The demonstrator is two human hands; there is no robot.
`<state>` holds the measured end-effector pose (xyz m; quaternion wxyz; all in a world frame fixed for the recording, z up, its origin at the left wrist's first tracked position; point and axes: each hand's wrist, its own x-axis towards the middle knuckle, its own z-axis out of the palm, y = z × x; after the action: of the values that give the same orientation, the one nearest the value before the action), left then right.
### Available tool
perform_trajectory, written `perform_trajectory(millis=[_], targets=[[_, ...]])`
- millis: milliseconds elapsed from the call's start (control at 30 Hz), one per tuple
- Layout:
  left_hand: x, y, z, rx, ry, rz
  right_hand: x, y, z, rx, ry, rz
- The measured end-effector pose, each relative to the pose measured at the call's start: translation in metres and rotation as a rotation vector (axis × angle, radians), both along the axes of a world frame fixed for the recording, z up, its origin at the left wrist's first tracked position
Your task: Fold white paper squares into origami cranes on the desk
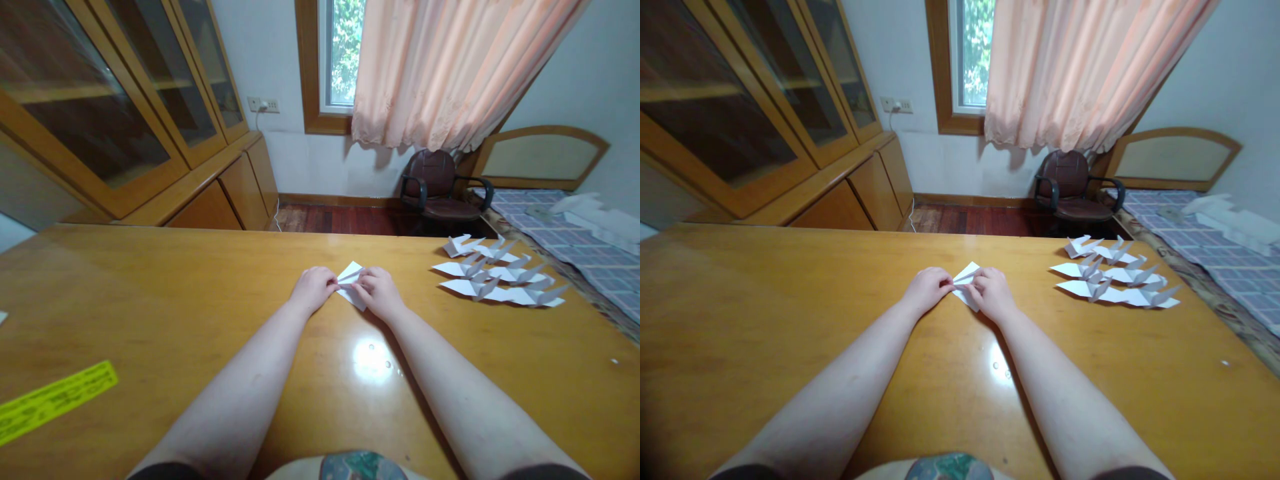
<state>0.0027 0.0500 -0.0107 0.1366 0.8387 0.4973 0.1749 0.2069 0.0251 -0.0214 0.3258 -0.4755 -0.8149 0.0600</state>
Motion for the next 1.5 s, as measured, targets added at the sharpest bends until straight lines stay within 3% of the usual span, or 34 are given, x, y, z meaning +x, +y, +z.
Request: perform_trajectory(millis=[333, 700, 933, 1200, 1500], targets=[[-0.003, 0.001, 0.001, 0.038, 0.045, -0.050, 0.003, 0.006, -0.013, 0.000, 0.059, -0.017], [-0.003, 0.001, 0.000, 0.014, -0.001, -0.076, 0.004, 0.000, 0.000, 0.049, 0.093, 0.021], [-0.003, 0.001, 0.005, -0.046, -0.008, -0.064, 0.006, 0.003, -0.007, -0.045, 0.017, 0.051], [-0.005, 0.004, 0.001, -0.056, -0.038, -0.093, 0.006, 0.002, 0.000, -0.076, -0.050, 0.046], [-0.006, 0.005, 0.001, -0.063, -0.029, -0.115, 0.009, 0.002, -0.002, -0.104, -0.009, 0.026]])
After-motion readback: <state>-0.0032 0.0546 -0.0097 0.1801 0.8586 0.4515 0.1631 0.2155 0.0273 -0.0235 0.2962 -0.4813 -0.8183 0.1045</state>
